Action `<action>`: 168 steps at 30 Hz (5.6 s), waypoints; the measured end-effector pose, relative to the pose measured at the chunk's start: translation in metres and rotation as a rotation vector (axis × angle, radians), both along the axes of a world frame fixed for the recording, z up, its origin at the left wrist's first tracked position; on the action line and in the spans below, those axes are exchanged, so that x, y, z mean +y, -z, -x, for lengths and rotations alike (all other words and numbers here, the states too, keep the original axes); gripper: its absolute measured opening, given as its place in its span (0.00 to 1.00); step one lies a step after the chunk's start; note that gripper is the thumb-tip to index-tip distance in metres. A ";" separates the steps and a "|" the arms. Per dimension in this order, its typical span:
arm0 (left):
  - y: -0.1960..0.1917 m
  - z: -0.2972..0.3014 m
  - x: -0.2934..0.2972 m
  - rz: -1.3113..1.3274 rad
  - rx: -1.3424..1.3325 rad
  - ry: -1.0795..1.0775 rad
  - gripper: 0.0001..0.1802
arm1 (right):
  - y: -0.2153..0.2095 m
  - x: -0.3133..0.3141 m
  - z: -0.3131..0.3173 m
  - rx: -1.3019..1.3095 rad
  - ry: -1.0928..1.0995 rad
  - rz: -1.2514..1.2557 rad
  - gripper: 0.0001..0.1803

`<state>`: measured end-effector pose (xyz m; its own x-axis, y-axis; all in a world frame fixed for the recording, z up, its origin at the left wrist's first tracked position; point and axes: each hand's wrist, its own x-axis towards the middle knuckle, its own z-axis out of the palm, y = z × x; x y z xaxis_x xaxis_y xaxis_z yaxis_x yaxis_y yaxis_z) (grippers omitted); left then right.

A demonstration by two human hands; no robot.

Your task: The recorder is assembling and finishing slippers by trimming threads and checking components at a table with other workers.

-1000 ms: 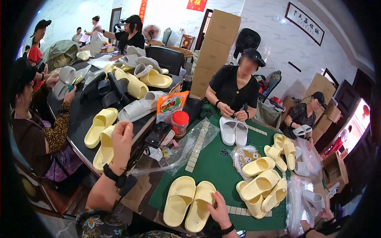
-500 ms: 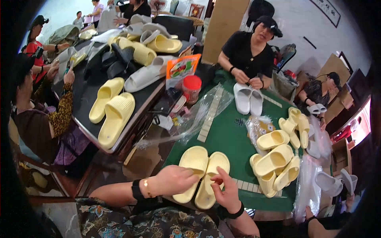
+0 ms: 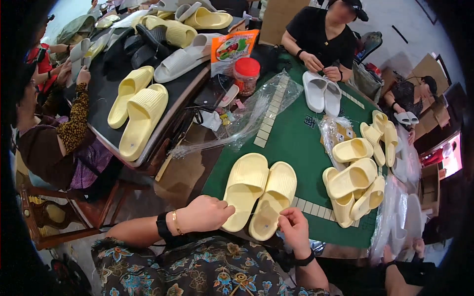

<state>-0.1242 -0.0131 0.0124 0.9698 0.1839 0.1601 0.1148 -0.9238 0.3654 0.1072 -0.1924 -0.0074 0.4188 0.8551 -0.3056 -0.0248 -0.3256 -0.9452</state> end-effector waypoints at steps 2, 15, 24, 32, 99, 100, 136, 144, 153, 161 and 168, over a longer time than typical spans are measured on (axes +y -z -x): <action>0.000 0.003 -0.004 -0.016 0.050 0.014 0.07 | -0.009 -0.002 0.004 -0.398 0.070 -0.103 0.14; -0.015 0.003 -0.007 -0.049 -0.043 0.129 0.07 | 0.001 0.001 0.023 -0.898 -0.368 -0.203 0.06; 0.003 0.004 -0.013 0.014 0.053 0.356 0.09 | -0.002 -0.028 0.039 -0.711 -0.684 -0.092 0.06; 0.019 0.017 -0.029 0.150 0.110 0.493 0.06 | -0.007 -0.025 0.048 -0.754 -0.877 0.006 0.07; 0.051 -0.121 0.033 0.706 -0.496 -0.364 0.13 | 0.030 0.096 -0.027 -0.292 0.079 -0.262 0.06; 0.049 -0.121 0.032 0.849 -0.495 -0.385 0.14 | 0.030 0.096 -0.027 -0.291 0.080 -0.262 0.06; 0.058 -0.119 0.044 1.260 -0.373 -0.319 0.07 | 0.019 0.100 -0.018 -0.512 0.057 -0.317 0.06; 0.055 -0.118 0.042 1.333 -0.396 -0.342 0.06 | 0.020 0.099 -0.018 -0.536 0.069 -0.336 0.05; 0.058 -0.118 0.044 1.318 -0.371 -0.332 0.06 | 0.023 0.101 -0.019 -0.553 0.063 -0.356 0.04; 0.059 -0.118 0.044 1.318 -0.364 -0.316 0.06 | 0.024 0.100 -0.019 -0.563 0.057 -0.336 0.04; 0.055 -0.117 0.044 1.308 -0.363 -0.312 0.06 | 0.019 0.100 -0.018 -0.560 0.063 -0.328 0.05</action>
<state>-0.0074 0.0306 -0.0425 0.8035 0.5920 -0.0628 -0.0358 0.1533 0.9875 0.1253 -0.0928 -0.0266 0.4911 0.8357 0.2457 0.4908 -0.0324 -0.8707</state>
